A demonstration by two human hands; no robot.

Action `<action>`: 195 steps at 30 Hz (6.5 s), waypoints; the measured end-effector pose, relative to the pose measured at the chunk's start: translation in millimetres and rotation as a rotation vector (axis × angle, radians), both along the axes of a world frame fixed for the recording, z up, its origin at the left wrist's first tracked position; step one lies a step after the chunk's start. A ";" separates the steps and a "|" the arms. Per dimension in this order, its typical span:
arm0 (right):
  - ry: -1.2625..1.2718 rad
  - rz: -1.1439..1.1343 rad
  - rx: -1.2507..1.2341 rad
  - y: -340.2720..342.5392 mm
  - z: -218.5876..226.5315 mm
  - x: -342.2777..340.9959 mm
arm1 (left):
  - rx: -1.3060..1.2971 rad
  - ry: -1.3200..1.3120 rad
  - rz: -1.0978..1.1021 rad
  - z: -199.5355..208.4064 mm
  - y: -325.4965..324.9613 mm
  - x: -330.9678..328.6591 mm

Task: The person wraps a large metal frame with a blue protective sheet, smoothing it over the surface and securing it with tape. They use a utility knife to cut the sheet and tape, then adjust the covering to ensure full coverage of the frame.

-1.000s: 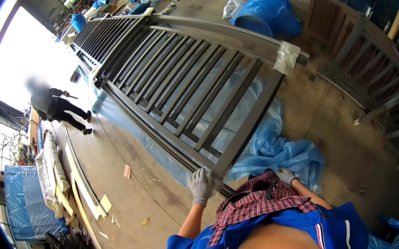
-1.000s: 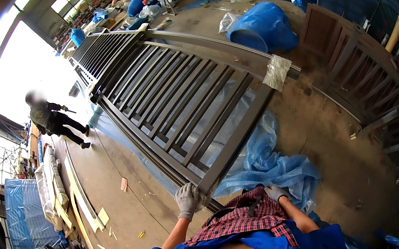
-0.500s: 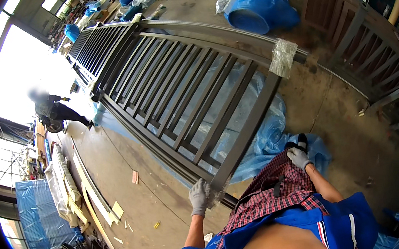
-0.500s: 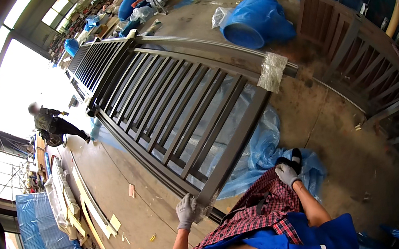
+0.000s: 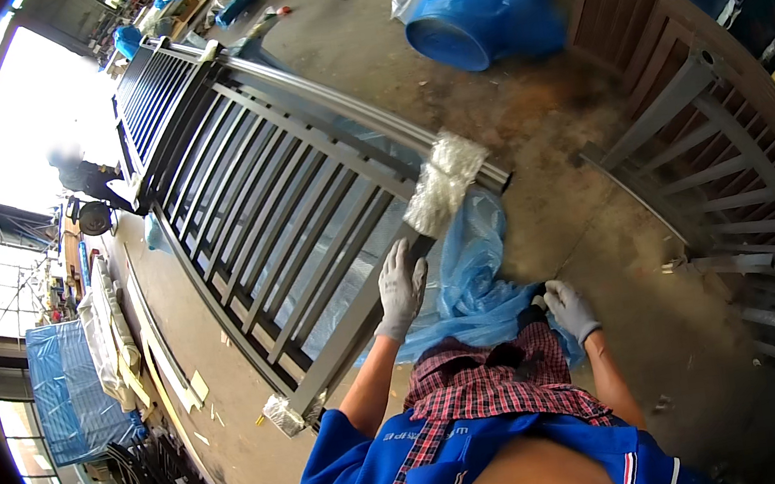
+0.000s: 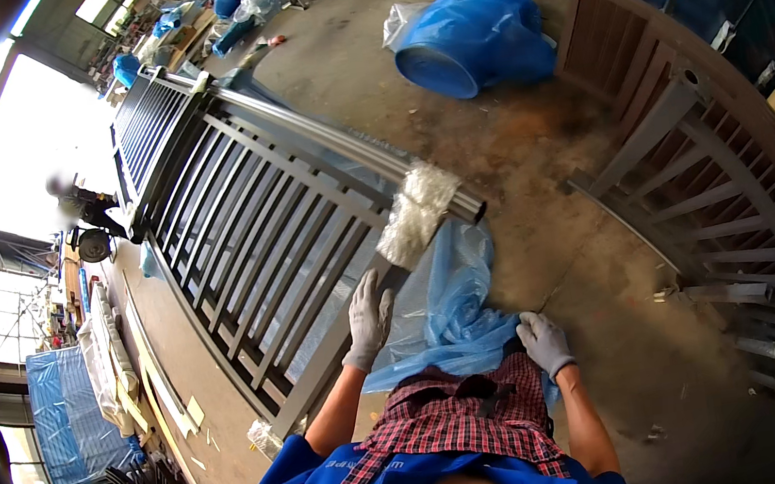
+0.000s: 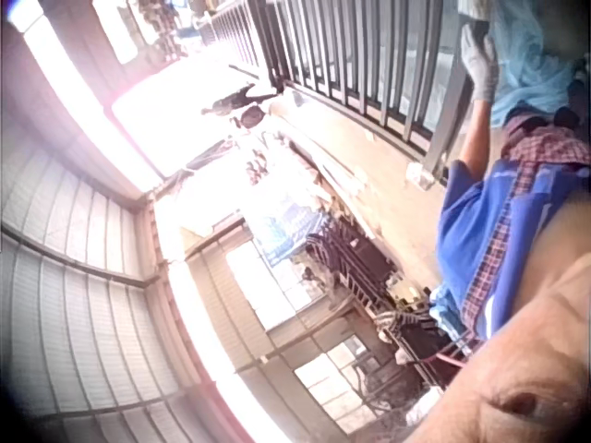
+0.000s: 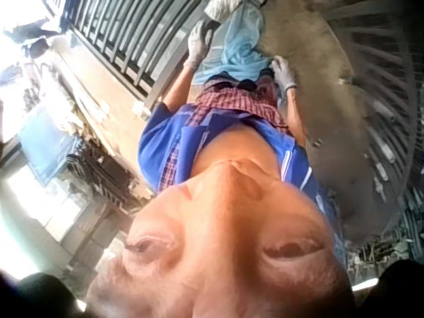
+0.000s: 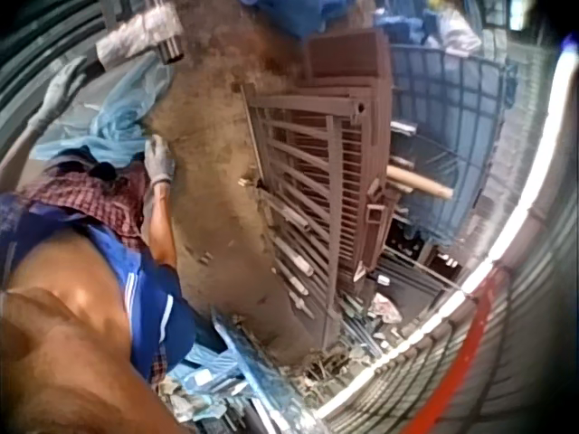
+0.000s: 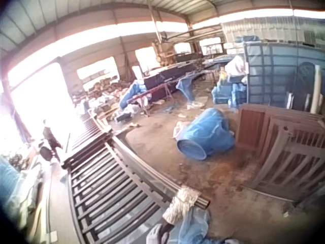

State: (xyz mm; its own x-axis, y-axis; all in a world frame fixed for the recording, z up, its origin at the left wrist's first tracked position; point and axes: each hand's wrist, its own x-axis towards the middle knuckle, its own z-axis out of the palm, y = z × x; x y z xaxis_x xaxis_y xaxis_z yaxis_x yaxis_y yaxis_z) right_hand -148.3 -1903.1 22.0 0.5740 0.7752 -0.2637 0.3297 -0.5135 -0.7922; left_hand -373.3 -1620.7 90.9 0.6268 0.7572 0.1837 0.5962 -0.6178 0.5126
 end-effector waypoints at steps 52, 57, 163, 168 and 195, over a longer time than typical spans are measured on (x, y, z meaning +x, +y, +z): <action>0.147 1.356 0.142 769.3 86.8 374.6 | -0.488 0.353 1.286 28.9 174.8 327.2; 0.107 1.408 0.253 859.2 93.5 356.7 | -0.353 0.001 1.335 40.0 294.2 313.9; 1.406 0.729 -0.322 1740.9 -34.0 -13.4 | -0.832 0.130 0.959 12.3 1473.9 -56.2; 1.143 0.835 -0.255 1745.0 -32.1 -21.2 | -0.799 0.174 0.987 8.9 1472.9 -52.1; 0.347 1.055 -0.062 1681.4 -50.7 107.3 | 0.325 0.390 0.786 -18.4 1407.3 53.6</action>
